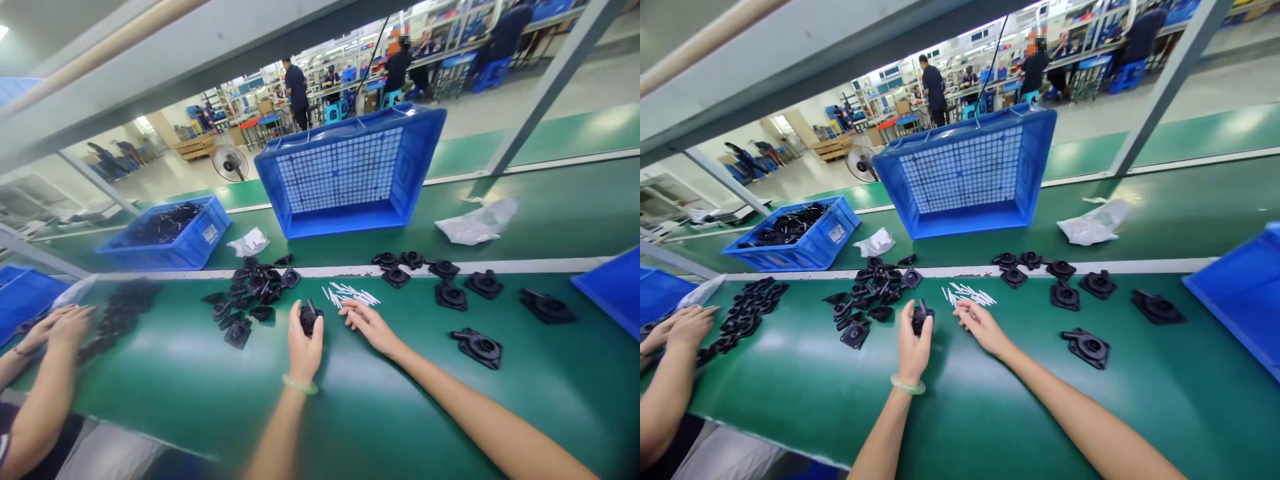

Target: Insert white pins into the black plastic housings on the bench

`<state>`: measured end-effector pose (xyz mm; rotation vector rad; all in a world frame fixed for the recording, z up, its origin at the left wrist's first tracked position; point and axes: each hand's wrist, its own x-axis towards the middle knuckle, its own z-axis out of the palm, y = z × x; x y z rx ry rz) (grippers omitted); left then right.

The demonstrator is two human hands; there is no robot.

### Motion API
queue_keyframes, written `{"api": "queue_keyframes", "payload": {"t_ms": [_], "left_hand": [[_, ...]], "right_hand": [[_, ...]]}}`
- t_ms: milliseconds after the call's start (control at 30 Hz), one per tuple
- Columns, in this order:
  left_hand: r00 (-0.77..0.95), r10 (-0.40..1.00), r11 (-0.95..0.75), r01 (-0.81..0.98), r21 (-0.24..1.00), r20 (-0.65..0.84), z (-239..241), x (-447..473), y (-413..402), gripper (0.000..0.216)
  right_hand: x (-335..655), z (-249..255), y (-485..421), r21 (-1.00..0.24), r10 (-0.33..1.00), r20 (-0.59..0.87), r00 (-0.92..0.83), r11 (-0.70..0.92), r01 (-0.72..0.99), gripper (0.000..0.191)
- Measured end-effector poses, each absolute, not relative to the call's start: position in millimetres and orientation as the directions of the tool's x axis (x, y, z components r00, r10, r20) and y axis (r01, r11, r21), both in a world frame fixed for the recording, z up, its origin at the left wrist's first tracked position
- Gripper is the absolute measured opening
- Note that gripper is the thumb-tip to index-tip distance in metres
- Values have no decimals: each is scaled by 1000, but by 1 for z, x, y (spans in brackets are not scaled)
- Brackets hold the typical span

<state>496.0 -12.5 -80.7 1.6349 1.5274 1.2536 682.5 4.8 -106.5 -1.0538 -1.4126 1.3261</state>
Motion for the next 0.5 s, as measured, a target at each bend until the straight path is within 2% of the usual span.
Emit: {"api": "queue_keyframes", "payload": {"t_ms": [100,167,300,367,500], "left_hand": [[108,988,-155,573,804,113,-88,501,-11,48],[98,989,-148,551,821,113,-88,505,-13,45],[-36,967,-204,473,857,251,-84,508,-21,47],[12,969,-218,510,832,246,-85,507,-21,50],[161,981,-185,584,791,110,-93,506,-15,52]], "right_hand": [[681,-106,5,-999,982,49,-185,48,-10,44],[681,-106,4,-999,981,53,-185,54,-1,43],[682,-107,4,-998,982,61,-178,65,19,41],[682,-108,4,-997,984,73,-165,77,17,41],[682,-111,6,-996,983,85,-160,89,21,42]]}}
